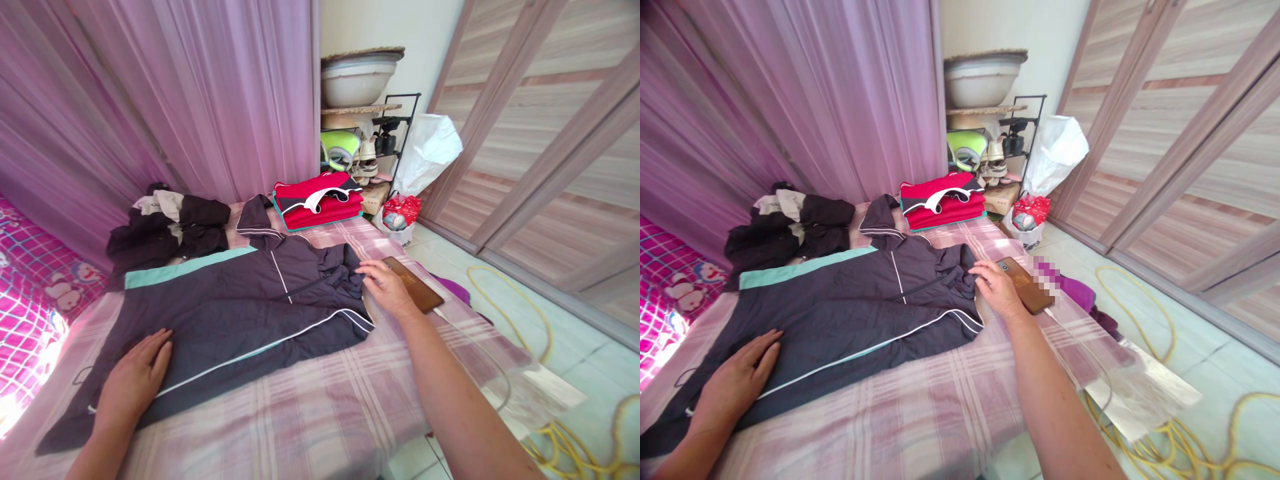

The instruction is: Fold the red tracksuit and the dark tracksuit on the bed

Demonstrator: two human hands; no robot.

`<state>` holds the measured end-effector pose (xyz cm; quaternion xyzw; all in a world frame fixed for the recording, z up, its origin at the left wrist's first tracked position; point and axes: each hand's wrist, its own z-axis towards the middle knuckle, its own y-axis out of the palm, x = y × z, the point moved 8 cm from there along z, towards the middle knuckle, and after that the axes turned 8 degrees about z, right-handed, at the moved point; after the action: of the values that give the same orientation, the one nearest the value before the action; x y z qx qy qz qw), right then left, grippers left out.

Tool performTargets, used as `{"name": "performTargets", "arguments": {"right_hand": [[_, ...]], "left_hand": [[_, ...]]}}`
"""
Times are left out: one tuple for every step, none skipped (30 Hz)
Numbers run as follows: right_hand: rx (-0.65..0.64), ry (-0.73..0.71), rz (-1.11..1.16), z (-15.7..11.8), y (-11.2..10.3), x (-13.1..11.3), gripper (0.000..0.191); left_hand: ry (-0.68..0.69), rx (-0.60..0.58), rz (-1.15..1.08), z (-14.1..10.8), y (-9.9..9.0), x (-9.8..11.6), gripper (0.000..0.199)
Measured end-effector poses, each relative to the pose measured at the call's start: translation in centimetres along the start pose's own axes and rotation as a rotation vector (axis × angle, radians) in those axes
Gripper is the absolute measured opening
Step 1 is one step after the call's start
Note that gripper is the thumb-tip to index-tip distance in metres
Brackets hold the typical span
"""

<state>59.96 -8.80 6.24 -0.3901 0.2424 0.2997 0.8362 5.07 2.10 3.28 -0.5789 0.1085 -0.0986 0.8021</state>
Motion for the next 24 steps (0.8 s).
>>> {"name": "performTargets", "arguments": {"right_hand": [[-0.018, -0.009, -0.027, -0.1, -0.1, 0.1, 0.029], [-0.036, -0.014, -0.050, -0.1, -0.2, 0.4, 0.028], [-0.052, -0.016, -0.071, -0.2, -0.4, 0.7, 0.027], [-0.066, -0.013, -0.093, -0.3, -0.6, 1.2, 0.027], [-0.077, -0.006, -0.117, -0.4, -0.9, 1.6, 0.027], [-0.086, 0.006, -0.141, -0.4, -1.1, 2.1, 0.027], [-0.096, 0.020, -0.165, -0.5, -1.3, 2.5, 0.027], [-0.106, 0.035, -0.187, -0.5, -1.5, 2.9, 0.027], [-0.112, 0.049, -0.210, -0.5, -1.5, 3.2, 0.028], [-0.115, 0.062, -0.234, -0.5, -1.5, 3.4, 0.030], [-0.116, 0.070, -0.263, -0.5, -1.4, 3.5, 0.031], [-0.113, 0.073, -0.299, -0.4, -1.3, 3.5, 0.032], [-0.106, 0.075, -0.342, -0.4, -1.3, 3.4, 0.032], [-0.093, 0.077, -0.390, -0.4, -1.3, 3.4, 0.032], [-0.077, 0.083, -0.439, -0.4, -1.3, 3.3, 0.030], [-0.053, 0.095, -0.483, -0.4, -1.5, 3.2, 0.027], [-0.021, 0.111, -0.517, -0.3, -1.8, 3.1, 0.024], [0.016, 0.124, -0.532, -0.2, -2.1, 2.8, 0.022], [0.055, 0.123, -0.526, -0.1, -2.3, 2.2, 0.022], [0.086, 0.104, -0.496, 0.1, -2.3, 1.4, 0.025], [0.100, 0.064, -0.442, 0.3, -2.0, 0.4, 0.029], [0.088, 0.010, -0.371, 0.6, -1.3, -0.8, 0.033], [0.047, -0.047, -0.291, 0.7, -0.2, -2.0, 0.036], [-0.026, -0.097, -0.211, 0.8, 1.2, -3.1, 0.038]], "left_hand": [[-0.004, -0.005, -0.002, 0.0, -0.1, 0.1, 0.059], [-0.011, -0.012, -0.005, 0.1, -0.2, 0.2, 0.061], [-0.019, -0.019, -0.008, 0.1, -0.3, 0.3, 0.062], [-0.027, -0.027, -0.012, 0.1, -0.5, 0.4, 0.063], [-0.036, -0.036, -0.015, 0.2, -0.7, 0.5, 0.063], [-0.045, -0.045, -0.019, 0.2, -0.9, 0.6, 0.063], [-0.053, -0.056, -0.024, 0.2, -1.0, 0.8, 0.063], [-0.062, -0.067, -0.027, 0.2, -1.2, 0.9, 0.063], [-0.069, -0.074, -0.030, 0.2, -1.3, 1.0, 0.062], [-0.074, -0.078, -0.033, 0.2, -1.4, 1.0, 0.061], [-0.076, -0.078, -0.037, 0.2, -1.5, 1.1, 0.060], [-0.075, -0.079, -0.042, 0.2, -1.6, 1.2, 0.060], [-0.076, -0.078, -0.046, 0.2, -1.6, 1.3, 0.061], [-0.077, -0.079, -0.052, 0.2, -1.6, 1.3, 0.062], [-0.077, -0.084, -0.056, 0.1, -1.6, 1.4, 0.064], [-0.083, -0.089, -0.060, 0.1, -1.6, 1.4, 0.066], [-0.090, -0.093, -0.063, 0.1, -1.5, 1.4, 0.067], [-0.096, -0.095, -0.066, 0.1, -1.6, 1.4, 0.067], [-0.098, -0.094, -0.069, 0.1, -1.6, 1.4, 0.066], [-0.098, -0.089, -0.070, 0.1, -1.7, 1.5, 0.065], [-0.097, -0.081, -0.070, 0.1, -1.8, 1.6, 0.064], [-0.091, -0.070, -0.069, 0.1, -2.0, 1.7, 0.063], [-0.083, -0.057, -0.069, 0.1, -2.1, 1.8, 0.062], [-0.079, -0.042, -0.070, 0.1, -2.2, 1.9, 0.061]]}}
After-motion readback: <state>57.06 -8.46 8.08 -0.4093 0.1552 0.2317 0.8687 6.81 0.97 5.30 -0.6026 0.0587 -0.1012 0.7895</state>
